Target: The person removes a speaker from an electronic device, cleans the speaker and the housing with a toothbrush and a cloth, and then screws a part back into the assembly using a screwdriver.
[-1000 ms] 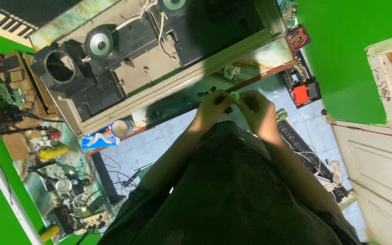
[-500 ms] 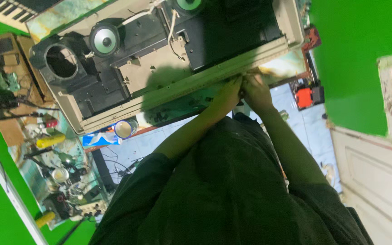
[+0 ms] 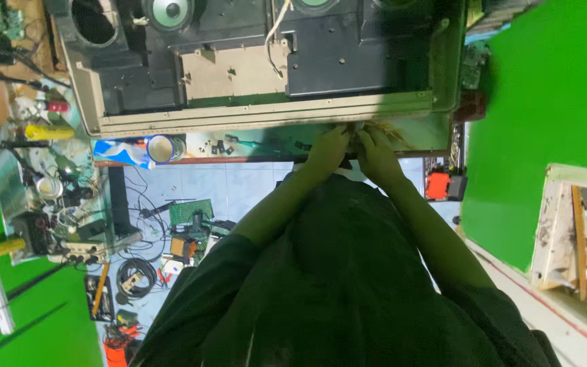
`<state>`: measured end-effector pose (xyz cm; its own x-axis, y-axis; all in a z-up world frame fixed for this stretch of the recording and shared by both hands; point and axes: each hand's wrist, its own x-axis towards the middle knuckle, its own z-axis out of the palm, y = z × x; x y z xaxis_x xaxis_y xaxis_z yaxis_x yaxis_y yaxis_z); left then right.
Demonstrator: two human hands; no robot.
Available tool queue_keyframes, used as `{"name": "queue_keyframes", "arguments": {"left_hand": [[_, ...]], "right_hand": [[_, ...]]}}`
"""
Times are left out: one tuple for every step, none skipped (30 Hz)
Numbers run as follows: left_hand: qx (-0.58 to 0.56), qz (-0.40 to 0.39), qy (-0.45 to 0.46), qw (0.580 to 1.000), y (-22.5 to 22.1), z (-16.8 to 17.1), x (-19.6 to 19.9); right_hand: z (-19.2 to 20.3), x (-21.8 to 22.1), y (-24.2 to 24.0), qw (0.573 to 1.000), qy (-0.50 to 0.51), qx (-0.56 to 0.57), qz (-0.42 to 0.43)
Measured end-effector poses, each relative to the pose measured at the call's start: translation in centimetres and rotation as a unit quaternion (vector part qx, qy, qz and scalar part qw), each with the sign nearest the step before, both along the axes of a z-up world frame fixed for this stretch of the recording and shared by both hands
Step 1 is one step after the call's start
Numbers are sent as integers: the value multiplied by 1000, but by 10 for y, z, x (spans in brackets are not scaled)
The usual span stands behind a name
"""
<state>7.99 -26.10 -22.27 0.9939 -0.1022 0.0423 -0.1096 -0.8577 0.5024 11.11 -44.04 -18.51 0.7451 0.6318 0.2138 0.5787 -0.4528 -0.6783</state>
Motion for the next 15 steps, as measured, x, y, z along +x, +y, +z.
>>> {"name": "queue_keyframes", "arguments": {"left_hand": [[3,15,6,1000,-1,1,0],[3,29,15,999,-5,1,-3],[20,26,7,999,-6,1,-6],[37,25,-2,999,-6,1,-5],[54,24,-11,998,-7,2,-6],[74,30,-48,996,-7,3,-5],[95,35,-85,991,-12,3,-11],[115,39,-118,986,-12,1,-12],[96,37,-107,989,-8,-4,-7],[75,37,-89,993,-10,-12,-9],[53,37,-71,995,-12,-22,-11],[56,23,-70,996,-12,-32,-9],[59,9,-68,996,-11,-41,-5],[63,-6,-69,996,-10,-48,0],[47,0,-87,995,-12,-52,4]], "right_hand": [[-4,6,1,1000,-22,-11,9],[-10,9,0,999,-42,-23,18],[-16,11,-1,997,-62,-36,26],[-22,12,-1,993,-82,-80,19],[-28,13,0,987,-103,-124,11],[-34,22,6,978,-131,-162,-3],[-38,29,7,981,-131,-141,9],[-41,31,7,984,-127,-120,20],[-43,35,6,987,-123,-99,32],[-46,35,3,988,-125,-86,37],[-49,35,-1,988,-126,-72,43],[-51,35,-3,989,-127,-58,49],[-52,34,-5,989,-122,-71,50],[-51,36,-3,988,-119,-83,52],[-49,37,-1,987,-116,-95,53]]}}
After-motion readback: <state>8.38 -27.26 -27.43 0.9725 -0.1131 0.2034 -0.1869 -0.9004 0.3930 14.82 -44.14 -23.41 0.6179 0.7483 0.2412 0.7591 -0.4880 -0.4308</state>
